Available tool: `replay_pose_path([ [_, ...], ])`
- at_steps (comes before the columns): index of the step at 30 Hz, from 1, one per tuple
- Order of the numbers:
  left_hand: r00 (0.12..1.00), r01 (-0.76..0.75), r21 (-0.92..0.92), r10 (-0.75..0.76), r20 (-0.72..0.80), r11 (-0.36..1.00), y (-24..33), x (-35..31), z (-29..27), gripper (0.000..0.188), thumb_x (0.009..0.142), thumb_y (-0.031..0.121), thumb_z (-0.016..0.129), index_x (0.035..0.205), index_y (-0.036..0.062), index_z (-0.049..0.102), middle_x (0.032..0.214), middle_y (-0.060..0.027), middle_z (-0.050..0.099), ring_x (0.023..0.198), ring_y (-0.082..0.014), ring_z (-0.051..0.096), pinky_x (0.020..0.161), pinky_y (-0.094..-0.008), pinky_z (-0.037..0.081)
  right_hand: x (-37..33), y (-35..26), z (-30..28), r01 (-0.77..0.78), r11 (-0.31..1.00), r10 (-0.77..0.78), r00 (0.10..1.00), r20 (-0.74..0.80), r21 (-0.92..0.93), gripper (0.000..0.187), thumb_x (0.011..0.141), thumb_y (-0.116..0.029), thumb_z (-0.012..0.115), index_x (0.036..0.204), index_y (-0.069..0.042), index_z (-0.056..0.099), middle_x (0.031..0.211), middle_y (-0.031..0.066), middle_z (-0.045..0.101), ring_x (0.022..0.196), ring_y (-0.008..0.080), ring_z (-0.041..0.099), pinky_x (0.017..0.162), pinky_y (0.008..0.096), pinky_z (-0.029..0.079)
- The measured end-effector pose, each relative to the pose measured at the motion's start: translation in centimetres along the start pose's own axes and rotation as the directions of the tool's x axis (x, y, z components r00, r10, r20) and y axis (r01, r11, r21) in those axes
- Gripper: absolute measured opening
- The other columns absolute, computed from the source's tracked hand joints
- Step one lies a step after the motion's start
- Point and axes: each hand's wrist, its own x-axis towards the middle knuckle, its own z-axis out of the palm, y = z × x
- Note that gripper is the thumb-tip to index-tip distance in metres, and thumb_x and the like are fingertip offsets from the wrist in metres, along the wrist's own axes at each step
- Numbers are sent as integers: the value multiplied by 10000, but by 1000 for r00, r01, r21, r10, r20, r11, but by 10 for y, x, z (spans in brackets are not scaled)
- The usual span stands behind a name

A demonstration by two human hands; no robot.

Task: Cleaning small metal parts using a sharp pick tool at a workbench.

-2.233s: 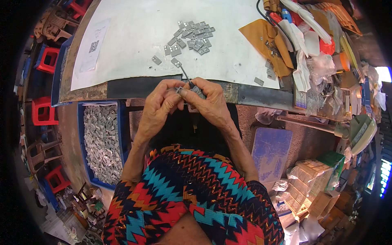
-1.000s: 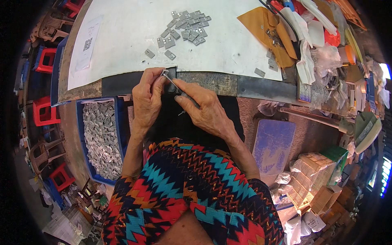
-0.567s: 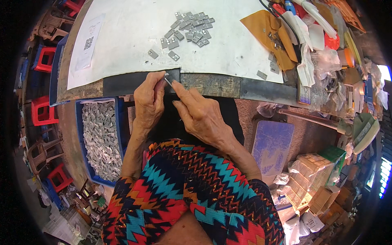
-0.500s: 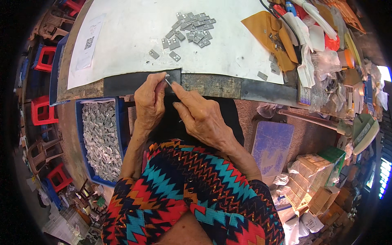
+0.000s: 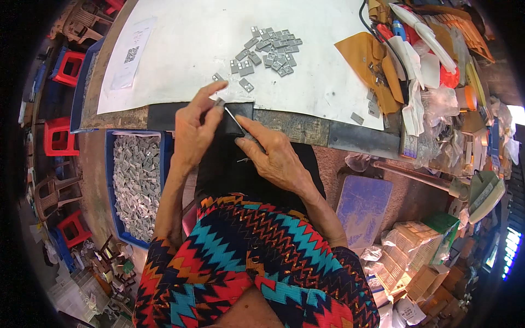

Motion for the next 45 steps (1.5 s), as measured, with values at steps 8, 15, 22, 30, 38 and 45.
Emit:
replay_pose_path([
  [8,986,160,-10,-160,-50,987,-20,37,-27,148,832,73,447,879,5,571,703,-65,549,602,-119,478,566,-250,390,-10,11,-6,-107,988,99,992,73,110,359,876,-113,528,1219,-16,488,657,-19,480,540,43,422,483,195,363],
  [15,999,8,619,-27,21,785,-28,49,-7,215,816,206,538,812,-9,548,826,-190,553,796,-339,548,696,-437,439,-13,20,-4,-9,999,6,996,93,31,361,873,-110,532,1222,-25,487,608,-30,433,523,46,407,474,205,352],
  [22,999,2,725,29,-30,688,-39,52,15,235,738,240,603,799,27,524,801,-152,532,770,-321,528,668,-417,419,-15,20,-7,6,1000,-9,994,108,26,372,868,-107,531,1229,-32,482,606,-27,436,524,50,410,475,206,352],
  [30,998,51,649,-65,-2,759,-40,61,22,172,720,133,560,816,-2,515,823,-184,533,798,-342,539,675,-441,428,-20,10,-10,-120,992,114,986,120,46,359,860,-128,541,1192,0,491,694,58,533,550,89,450,525,250,402],
  [38,997,-74,519,67,33,852,-42,63,23,92,698,-19,499,784,-3,472,719,-192,529,729,-367,524,650,-423,417,-19,11,-7,-102,993,96,991,96,62,377,873,-143,534,1225,-15,488,647,-21,492,537,49,432,494,197,372],
  [45,992,-48,213,71,-102,976,-32,53,6,116,761,19,533,872,-10,513,637,-92,518,602,-216,519,578,-291,397,-20,7,-10,-101,981,94,994,52,167,379,877,-187,550,1212,-15,500,676,-21,509,542,41,437,488,185,374],
])
